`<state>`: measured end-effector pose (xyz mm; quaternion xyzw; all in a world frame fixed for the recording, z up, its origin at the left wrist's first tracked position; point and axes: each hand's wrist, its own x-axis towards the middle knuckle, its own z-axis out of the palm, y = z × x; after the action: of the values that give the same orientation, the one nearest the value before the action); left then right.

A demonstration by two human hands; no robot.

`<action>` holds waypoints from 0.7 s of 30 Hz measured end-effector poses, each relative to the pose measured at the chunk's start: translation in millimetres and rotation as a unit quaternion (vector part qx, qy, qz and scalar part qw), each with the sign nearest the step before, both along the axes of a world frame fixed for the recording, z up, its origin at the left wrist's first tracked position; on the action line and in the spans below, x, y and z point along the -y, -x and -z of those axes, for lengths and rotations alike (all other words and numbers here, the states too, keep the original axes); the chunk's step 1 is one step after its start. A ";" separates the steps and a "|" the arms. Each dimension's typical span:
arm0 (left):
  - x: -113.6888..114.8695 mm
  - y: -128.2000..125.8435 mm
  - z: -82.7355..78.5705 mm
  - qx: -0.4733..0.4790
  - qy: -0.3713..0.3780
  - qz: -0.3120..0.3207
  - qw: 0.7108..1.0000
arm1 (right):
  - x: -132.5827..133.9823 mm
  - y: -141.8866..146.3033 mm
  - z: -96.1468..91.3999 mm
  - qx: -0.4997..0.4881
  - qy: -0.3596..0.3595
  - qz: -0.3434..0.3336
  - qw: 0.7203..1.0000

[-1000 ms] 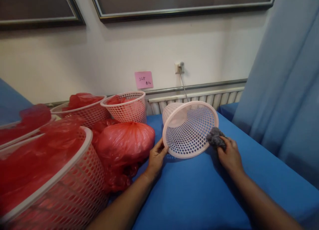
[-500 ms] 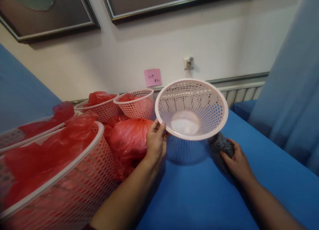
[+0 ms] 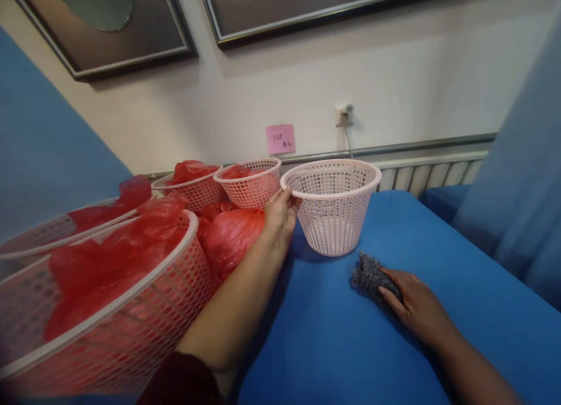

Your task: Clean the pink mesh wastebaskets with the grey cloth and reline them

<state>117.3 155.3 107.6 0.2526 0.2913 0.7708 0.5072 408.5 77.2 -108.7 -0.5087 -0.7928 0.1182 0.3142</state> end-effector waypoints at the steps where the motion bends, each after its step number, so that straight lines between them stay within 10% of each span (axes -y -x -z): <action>1: -2.2 0.6 -0.8 0.006 0.006 -0.003 1.000 | 0.5 -0.2 2.1 -0.004 0.016 -0.008 1.000; 6: 10.5 1.0 11.7 -0.016 0.000 -0.009 1.000 | 1.3 -0.3 7.3 -0.021 0.035 0.006 0.999; 10: 49.5 9.6 62.0 -0.164 0.042 -0.011 0.985 | -1.4 -2.1 5.1 -0.003 -0.050 0.014 0.999; 16: 110.5 40.6 153.0 -0.379 0.120 0.111 0.911 | 16.1 19.7 -22.3 0.024 -0.243 0.019 0.970; 21: 120.1 53.7 181.0 -0.614 0.063 0.173 0.767 | 37.1 116.9 -90.7 -0.071 -0.278 -0.155 0.945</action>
<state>63.7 35.2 -73.4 0.6854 0.5403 0.3301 0.3596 291.6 40.1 -18.0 -0.2622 -0.8386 -0.0239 0.4769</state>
